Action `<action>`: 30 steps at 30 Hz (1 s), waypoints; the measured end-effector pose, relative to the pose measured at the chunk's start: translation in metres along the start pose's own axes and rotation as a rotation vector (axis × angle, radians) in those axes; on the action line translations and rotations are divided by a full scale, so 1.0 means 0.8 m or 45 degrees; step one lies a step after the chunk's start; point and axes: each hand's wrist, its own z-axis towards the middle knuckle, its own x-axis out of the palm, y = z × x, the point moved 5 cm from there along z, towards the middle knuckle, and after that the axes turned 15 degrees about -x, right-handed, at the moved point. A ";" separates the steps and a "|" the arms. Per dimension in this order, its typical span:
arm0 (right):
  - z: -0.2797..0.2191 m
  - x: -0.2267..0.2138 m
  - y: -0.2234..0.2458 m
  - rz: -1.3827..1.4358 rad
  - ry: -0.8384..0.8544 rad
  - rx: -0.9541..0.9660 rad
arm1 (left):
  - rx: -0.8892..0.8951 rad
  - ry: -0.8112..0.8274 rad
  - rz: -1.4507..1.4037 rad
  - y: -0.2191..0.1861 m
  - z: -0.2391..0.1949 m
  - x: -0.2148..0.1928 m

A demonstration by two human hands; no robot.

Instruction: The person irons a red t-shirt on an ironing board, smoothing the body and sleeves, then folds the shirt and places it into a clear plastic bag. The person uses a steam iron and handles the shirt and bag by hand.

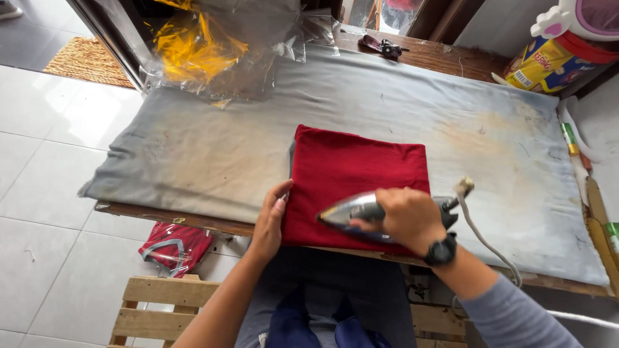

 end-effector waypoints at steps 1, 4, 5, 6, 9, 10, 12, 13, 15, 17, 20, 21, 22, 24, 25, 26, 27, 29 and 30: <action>-0.020 0.001 0.010 -0.081 -0.092 -0.106 | -0.082 -0.063 0.020 0.004 0.007 -0.006; -0.061 0.006 0.022 -0.169 -0.218 -0.258 | -0.144 -0.176 0.111 -0.014 0.029 -0.009; -0.071 0.006 0.024 -0.175 -0.258 -0.305 | -0.122 -0.229 0.187 -0.026 0.036 -0.009; -0.067 0.006 0.029 -0.178 -0.254 -0.311 | -0.122 -0.233 0.180 -0.036 0.044 -0.006; -0.052 -0.003 0.049 -0.246 -0.312 -0.228 | -0.025 -0.314 0.218 -0.067 0.060 0.003; -0.042 -0.013 0.060 -0.229 -0.353 -0.199 | -0.011 -0.362 0.150 -0.074 0.061 0.005; -0.019 -0.019 0.085 -0.207 -0.394 -0.180 | 0.000 -0.419 0.081 -0.077 0.060 0.006; -0.008 -0.018 0.096 -0.213 -0.433 -0.150 | 0.005 -0.459 0.058 -0.075 0.057 0.005; 0.016 -0.015 0.114 -0.218 -0.477 -0.122 | 0.012 -0.502 0.037 -0.072 0.050 0.003; 0.042 -0.010 0.128 -0.284 -0.442 -0.104 | 0.038 -0.543 -0.063 -0.070 0.038 0.001; 0.058 -0.018 0.131 -0.167 -0.431 -0.125 | 0.078 -0.611 -0.038 -0.078 0.026 -0.018; 0.052 -0.019 0.128 -0.166 -0.438 -0.135 | 0.083 -0.622 -0.038 -0.084 0.021 -0.028; 0.046 -0.019 0.125 -0.170 -0.416 -0.139 | 0.124 -0.650 -0.009 -0.093 0.016 -0.038; 0.029 -0.027 0.110 -0.178 -0.402 -0.152 | 0.173 -0.688 0.016 -0.120 0.003 -0.050; 0.016 -0.031 0.099 -0.171 -0.351 -0.177 | 0.218 -0.721 0.137 -0.140 -0.007 -0.048; 0.003 -0.035 0.088 -0.164 -0.300 -0.202 | 0.262 -0.752 0.258 -0.159 -0.017 -0.047; -0.015 -0.036 0.073 -0.166 -0.297 -0.208 | 0.260 -0.757 0.253 -0.154 -0.013 -0.045; -0.049 -0.039 0.033 -0.154 -0.265 -0.072 | 0.400 -0.721 0.433 -0.153 -0.005 -0.035; -0.066 -0.032 0.014 -0.162 -0.263 -0.075 | 0.403 -0.723 0.424 -0.144 0.003 -0.025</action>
